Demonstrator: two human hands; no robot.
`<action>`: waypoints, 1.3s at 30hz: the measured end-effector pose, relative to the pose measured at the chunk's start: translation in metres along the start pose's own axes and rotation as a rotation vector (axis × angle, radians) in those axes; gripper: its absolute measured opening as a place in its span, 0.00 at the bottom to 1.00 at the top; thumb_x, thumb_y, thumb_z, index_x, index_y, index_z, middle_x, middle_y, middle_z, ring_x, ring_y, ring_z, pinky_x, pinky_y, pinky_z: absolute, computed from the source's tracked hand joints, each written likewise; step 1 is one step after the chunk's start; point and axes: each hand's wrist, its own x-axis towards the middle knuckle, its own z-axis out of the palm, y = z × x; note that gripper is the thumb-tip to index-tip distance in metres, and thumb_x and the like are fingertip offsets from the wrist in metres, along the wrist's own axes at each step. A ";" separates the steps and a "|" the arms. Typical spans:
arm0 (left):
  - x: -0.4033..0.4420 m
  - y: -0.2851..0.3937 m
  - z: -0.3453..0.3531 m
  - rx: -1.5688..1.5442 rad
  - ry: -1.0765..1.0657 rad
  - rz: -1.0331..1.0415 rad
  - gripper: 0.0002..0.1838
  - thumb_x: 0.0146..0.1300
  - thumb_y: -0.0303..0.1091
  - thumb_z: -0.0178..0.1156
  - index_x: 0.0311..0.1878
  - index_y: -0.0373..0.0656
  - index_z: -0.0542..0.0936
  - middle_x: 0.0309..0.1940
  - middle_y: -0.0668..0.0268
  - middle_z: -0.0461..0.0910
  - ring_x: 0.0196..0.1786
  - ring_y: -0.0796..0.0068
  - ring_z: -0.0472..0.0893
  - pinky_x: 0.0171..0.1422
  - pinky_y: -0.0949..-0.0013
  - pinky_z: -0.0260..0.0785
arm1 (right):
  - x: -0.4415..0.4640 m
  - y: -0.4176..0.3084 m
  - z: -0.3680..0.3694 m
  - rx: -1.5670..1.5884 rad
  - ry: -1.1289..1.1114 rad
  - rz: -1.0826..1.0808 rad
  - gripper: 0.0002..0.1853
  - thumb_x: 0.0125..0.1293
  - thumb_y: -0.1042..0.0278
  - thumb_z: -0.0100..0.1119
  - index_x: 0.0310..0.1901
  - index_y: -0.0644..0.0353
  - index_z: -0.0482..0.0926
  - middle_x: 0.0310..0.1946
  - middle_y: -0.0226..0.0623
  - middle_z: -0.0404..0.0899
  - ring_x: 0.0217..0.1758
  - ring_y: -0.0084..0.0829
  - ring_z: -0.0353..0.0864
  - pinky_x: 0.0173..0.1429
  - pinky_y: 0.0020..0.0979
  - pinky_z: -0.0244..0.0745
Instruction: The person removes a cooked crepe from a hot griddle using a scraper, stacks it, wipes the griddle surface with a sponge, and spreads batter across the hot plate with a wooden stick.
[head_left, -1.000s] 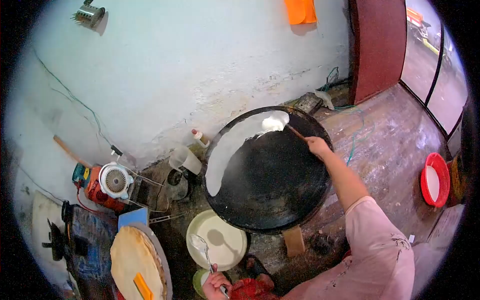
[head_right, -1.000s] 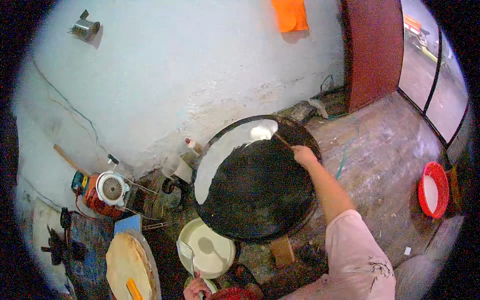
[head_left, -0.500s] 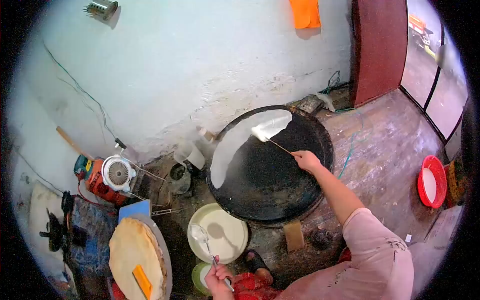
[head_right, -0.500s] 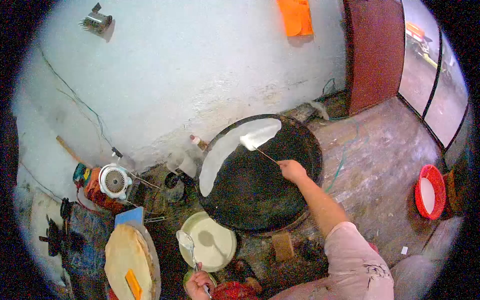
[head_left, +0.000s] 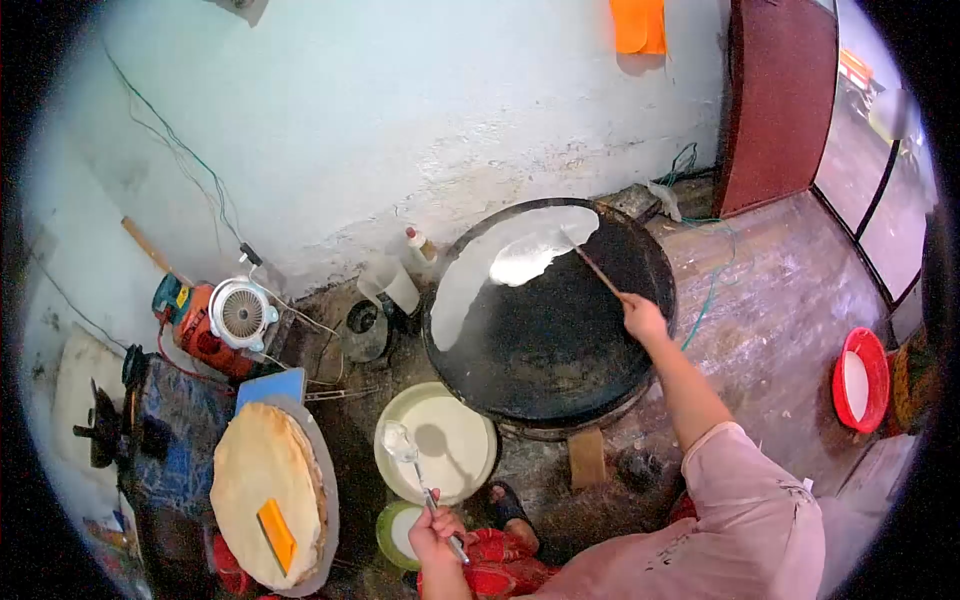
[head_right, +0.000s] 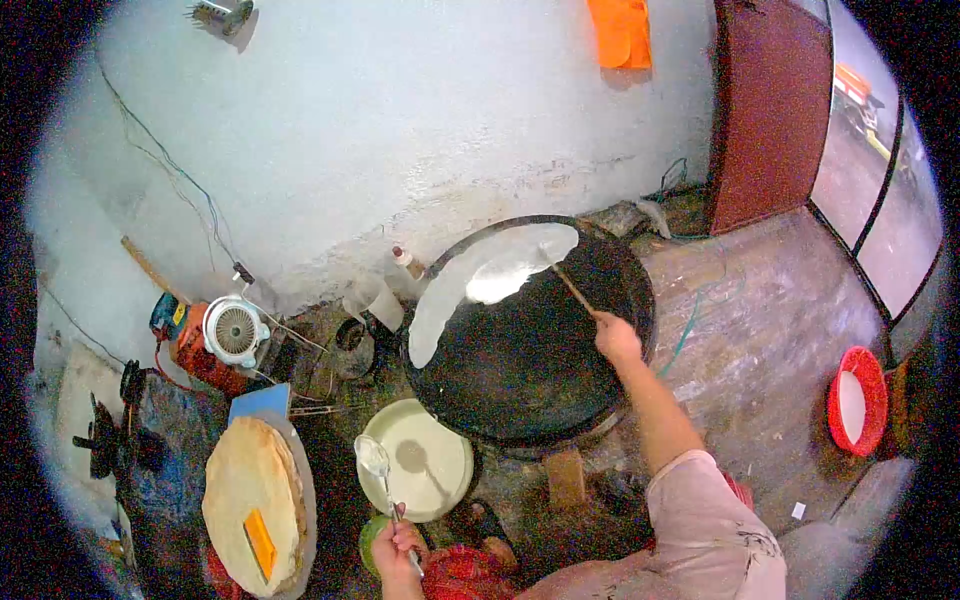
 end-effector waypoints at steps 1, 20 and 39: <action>0.003 0.001 -0.003 0.032 -0.028 0.004 0.16 0.67 0.34 0.42 0.50 0.35 0.72 0.18 0.71 0.63 0.17 0.83 0.62 0.18 0.80 0.58 | -0.004 -0.007 0.012 -0.019 -0.046 -0.079 0.15 0.63 0.60 0.48 0.50 0.42 0.77 0.42 0.41 0.80 0.45 0.41 0.79 0.49 0.38 0.73; 0.011 0.007 -0.015 -0.018 -0.072 -0.060 0.14 0.69 0.36 0.42 0.49 0.39 0.73 0.22 0.66 0.67 0.18 0.81 0.61 0.18 0.79 0.56 | -0.020 -0.007 0.059 0.078 -0.197 -0.355 0.14 0.63 0.61 0.51 0.49 0.48 0.79 0.40 0.42 0.80 0.44 0.40 0.79 0.49 0.33 0.73; 0.005 0.013 -0.025 0.046 -0.122 -0.022 0.14 0.69 0.36 0.41 0.50 0.41 0.72 0.25 0.65 0.67 0.19 0.79 0.63 0.20 0.77 0.58 | -0.089 -0.075 0.048 -0.206 -0.367 -0.312 0.15 0.63 0.57 0.49 0.50 0.35 0.78 0.44 0.36 0.79 0.45 0.41 0.78 0.49 0.39 0.74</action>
